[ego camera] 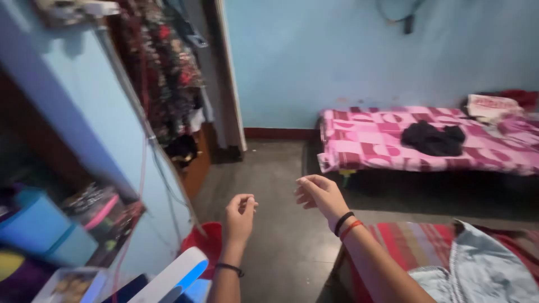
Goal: Organizing notebooks and papers on a desk.
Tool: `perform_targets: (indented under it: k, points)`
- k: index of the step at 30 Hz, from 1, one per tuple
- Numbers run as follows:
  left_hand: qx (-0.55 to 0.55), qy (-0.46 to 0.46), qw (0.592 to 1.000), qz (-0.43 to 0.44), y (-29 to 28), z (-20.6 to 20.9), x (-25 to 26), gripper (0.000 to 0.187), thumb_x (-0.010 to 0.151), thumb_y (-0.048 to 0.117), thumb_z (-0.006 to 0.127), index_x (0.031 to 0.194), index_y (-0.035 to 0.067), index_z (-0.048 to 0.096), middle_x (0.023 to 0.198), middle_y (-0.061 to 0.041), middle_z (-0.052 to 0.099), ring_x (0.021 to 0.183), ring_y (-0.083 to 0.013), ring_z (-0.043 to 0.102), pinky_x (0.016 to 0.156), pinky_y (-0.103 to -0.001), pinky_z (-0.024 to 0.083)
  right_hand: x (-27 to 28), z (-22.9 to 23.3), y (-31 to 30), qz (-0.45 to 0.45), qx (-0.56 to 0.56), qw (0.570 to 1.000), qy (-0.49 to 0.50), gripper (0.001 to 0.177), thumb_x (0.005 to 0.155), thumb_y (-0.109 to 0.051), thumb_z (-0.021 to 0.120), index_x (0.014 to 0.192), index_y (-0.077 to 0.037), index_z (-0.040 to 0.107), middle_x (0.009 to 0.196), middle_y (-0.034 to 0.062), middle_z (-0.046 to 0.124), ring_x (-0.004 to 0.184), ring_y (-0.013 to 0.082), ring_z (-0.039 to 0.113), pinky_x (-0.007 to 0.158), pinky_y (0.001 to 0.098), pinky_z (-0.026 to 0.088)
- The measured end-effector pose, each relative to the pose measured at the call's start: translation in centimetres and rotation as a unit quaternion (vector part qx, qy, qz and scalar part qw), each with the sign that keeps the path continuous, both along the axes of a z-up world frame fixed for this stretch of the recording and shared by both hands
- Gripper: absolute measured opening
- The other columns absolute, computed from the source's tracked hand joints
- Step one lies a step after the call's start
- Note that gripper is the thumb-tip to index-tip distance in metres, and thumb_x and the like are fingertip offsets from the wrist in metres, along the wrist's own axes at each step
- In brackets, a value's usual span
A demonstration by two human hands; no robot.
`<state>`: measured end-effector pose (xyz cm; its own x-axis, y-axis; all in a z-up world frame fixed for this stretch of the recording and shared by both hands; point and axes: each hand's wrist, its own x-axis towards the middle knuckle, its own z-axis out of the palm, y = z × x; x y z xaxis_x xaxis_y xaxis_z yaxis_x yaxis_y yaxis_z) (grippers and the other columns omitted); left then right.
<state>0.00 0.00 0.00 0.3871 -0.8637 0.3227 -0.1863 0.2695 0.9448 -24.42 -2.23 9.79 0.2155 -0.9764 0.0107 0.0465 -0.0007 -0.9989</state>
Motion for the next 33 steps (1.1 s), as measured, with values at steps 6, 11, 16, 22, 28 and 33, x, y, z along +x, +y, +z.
perform_targets:
  k: [6, 11, 16, 22, 28, 33]
  points:
    - [0.024, 0.016, 0.998, -0.062, -2.7, -0.7, -5.2, 0.021, 0.097, 0.022, 0.064, 0.103, 0.003, 0.072, 0.083, -0.006, 0.078, 0.072, -0.0126, 0.069, 0.066, -0.028, 0.057, -5.7, -1.0, -0.6, -0.060, 0.017, 0.998, -0.017, 0.027, 0.098, -0.032, 0.062, 0.108, -0.009, 0.072, 0.088, 0.0064, 0.078, 0.074, 0.0172, 0.074, 0.065, 0.0303, 0.058]
    - [0.046, 0.001, 0.994, -0.102, -3.0, 0.3, -8.4, 0.022, 0.096, 0.023, 0.064, 0.104, 0.004, 0.073, 0.085, -0.005, 0.079, 0.074, -0.0123, 0.073, 0.069, -0.028, 0.058, -9.0, -0.5, 0.6, -0.112, 0.012, 0.993, -0.021, 0.028, 0.097, -0.032, 0.062, 0.108, -0.009, 0.073, 0.089, 0.0071, 0.078, 0.076, 0.0169, 0.075, 0.065, 0.0311, 0.058]
    - [0.065, -0.030, 0.986, -0.150, -3.9, 1.8, -11.1, 0.023, 0.096, 0.023, 0.064, 0.104, 0.003, 0.073, 0.086, -0.006, 0.080, 0.078, -0.0137, 0.075, 0.073, -0.028, 0.059, -11.5, -0.4, 1.5, -0.177, 0.022, 0.983, -0.028, 0.028, 0.096, -0.033, 0.063, 0.108, -0.008, 0.072, 0.089, 0.0078, 0.079, 0.077, 0.0178, 0.075, 0.066, 0.0319, 0.059]
    - [0.115, -0.068, 0.965, -0.224, -4.7, 3.9, -15.2, 0.023, 0.095, 0.023, 0.064, 0.107, 0.004, 0.072, 0.089, -0.006, 0.080, 0.079, -0.0151, 0.076, 0.075, -0.030, 0.060, -14.7, 0.8, 3.7, -0.276, 0.003, 0.960, -0.040, 0.028, 0.096, -0.032, 0.064, 0.108, -0.008, 0.073, 0.090, 0.0085, 0.078, 0.076, 0.0190, 0.074, 0.065, 0.0318, 0.057]
    - [0.060, -0.037, 0.940, -0.334, -7.6, 1.1, -19.4, 0.023, 0.094, 0.020, 0.064, 0.108, 0.002, 0.071, 0.090, -0.010, 0.080, 0.079, -0.0169, 0.076, 0.073, -0.030, 0.061, -17.2, 2.3, 7.0, -0.365, 0.002, 0.930, -0.031, 0.029, 0.097, -0.032, 0.061, 0.108, -0.007, 0.072, 0.091, 0.0089, 0.078, 0.077, 0.0182, 0.074, 0.067, 0.0304, 0.057]
    - [0.064, -0.052, 0.919, -0.386, -7.4, 0.8, -21.7, 0.025, 0.094, 0.020, 0.064, 0.109, 0.000, 0.070, 0.091, -0.011, 0.081, 0.080, -0.0175, 0.079, 0.073, -0.031, 0.062, -18.5, 2.2, 9.6, -0.417, -0.015, 0.908, -0.047, 0.029, 0.098, -0.031, 0.060, 0.106, -0.006, 0.072, 0.089, 0.0077, 0.078, 0.077, 0.0167, 0.073, 0.067, 0.0296, 0.057]
